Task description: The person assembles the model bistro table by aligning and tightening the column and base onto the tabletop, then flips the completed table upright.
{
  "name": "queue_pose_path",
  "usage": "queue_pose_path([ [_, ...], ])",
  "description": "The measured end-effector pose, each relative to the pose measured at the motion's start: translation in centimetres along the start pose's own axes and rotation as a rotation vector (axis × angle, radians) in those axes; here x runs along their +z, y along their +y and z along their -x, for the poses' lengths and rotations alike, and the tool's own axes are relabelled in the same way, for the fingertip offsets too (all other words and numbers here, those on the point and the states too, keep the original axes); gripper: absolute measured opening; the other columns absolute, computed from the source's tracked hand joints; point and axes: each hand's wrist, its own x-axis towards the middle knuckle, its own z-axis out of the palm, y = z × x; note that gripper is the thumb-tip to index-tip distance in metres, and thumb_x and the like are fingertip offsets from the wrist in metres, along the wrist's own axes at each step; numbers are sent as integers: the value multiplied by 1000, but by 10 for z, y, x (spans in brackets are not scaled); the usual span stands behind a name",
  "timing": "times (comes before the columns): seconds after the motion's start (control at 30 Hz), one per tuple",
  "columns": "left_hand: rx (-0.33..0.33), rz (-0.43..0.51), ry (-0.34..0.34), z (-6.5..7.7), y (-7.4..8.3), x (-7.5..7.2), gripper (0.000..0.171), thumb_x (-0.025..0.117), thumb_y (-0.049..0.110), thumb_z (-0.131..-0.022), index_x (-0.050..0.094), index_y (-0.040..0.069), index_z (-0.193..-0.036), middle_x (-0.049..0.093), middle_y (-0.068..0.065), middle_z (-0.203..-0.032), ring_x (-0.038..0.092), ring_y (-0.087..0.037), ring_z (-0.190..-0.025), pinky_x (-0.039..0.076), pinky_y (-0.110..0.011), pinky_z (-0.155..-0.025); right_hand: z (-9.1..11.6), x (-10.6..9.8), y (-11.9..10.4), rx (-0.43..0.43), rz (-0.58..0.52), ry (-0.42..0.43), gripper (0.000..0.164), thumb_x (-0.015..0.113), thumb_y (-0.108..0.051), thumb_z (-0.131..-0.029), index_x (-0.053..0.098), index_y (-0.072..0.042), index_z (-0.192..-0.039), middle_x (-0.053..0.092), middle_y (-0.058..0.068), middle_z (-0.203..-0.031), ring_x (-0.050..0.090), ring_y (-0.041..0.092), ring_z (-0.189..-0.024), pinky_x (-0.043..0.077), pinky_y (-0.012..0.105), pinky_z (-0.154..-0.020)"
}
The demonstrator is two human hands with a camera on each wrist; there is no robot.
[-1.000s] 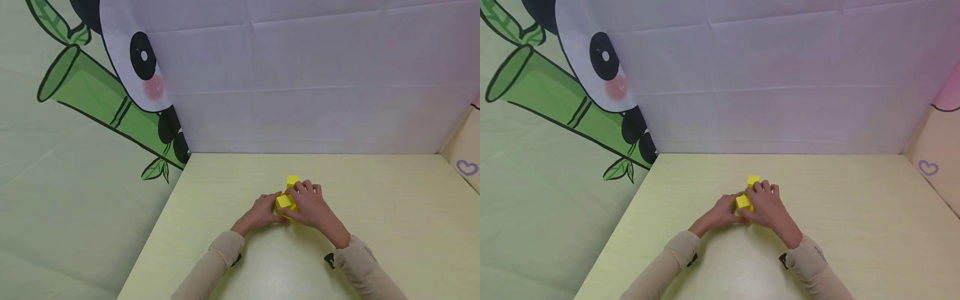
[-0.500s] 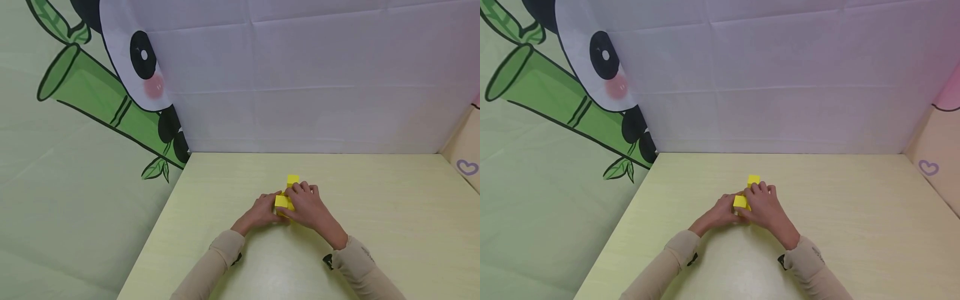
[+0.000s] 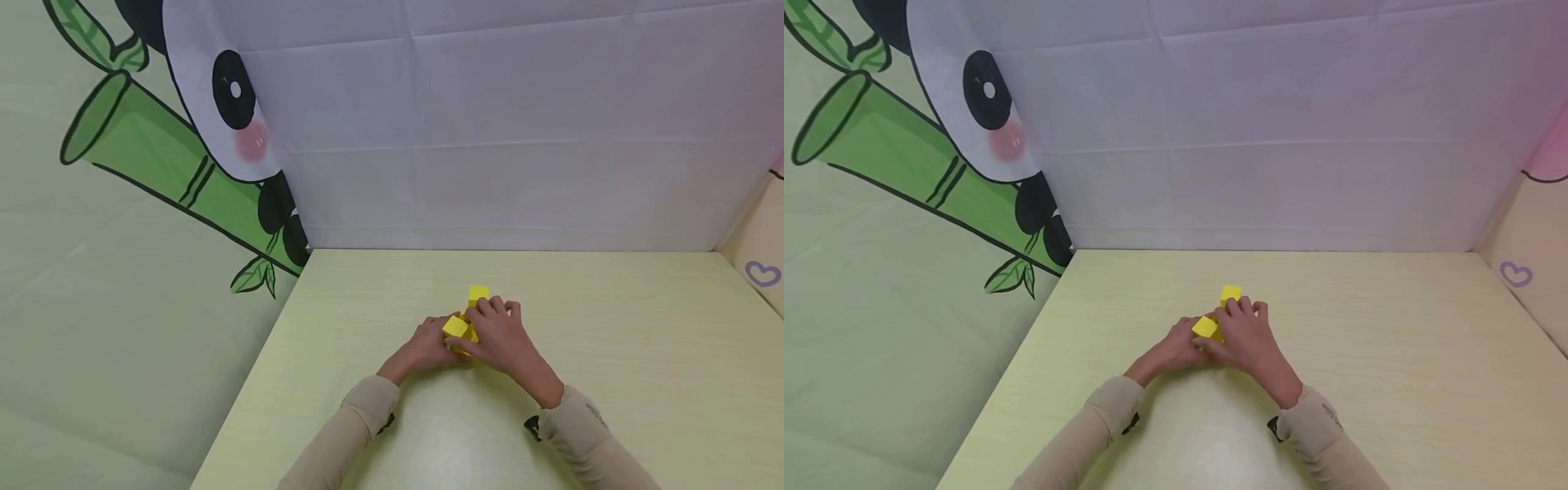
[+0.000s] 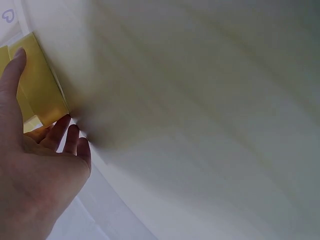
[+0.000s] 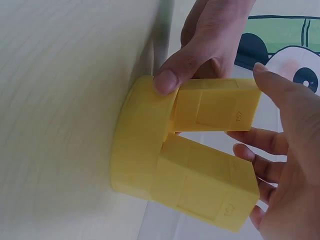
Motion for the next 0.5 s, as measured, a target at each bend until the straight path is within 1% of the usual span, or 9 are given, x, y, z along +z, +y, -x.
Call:
queue_pose_path([
  [0.1,25,-9,0,0,0,0,80,79,46,-89,45,19,-157,57,3,-145,48,-28,-129,37,-50,-109,-2,-2,-1,-12,-35,-9,46,75,-49,-90,70,-7,-107,57,7,-96,48,32,-95,36,58,-87],
  [0.2,17,-12,-2,0,0,0,80,79,46,-91,44,20,-157,55,3,-148,47,-28,-131,37,-50,-109,-2,-5,0,-40,-91,-34,42,71,-39,-92,71,-8,-120,58,7,-102,46,31,-98,34,60,-89],
  [0.27,6,-12,0,0,1,0,80,79,47,-90,44,20,-157,55,3,-148,45,-29,-132,38,-50,-109,-3,-6,1,-65,-119,-54,42,69,-32,-91,70,-8,-124,58,7,-103,46,31,-99,34,60,-89],
  [0.37,2,-9,4,1,2,-1,80,80,47,-89,46,20,-156,57,3,-145,46,-28,-131,39,-49,-108,-3,-7,2,-84,-131,-70,40,70,-29,-91,70,-8,-126,57,5,-102,45,30,-98,35,58,-86],
  [0.5,3,-9,14,1,1,-1,79,83,47,-86,50,19,-152,60,3,-140,48,-28,-128,41,-47,-106,-4,-4,4,-76,-121,-69,38,74,-29,-91,69,-8,-123,57,5,-101,46,30,-98,36,55,-84],
])
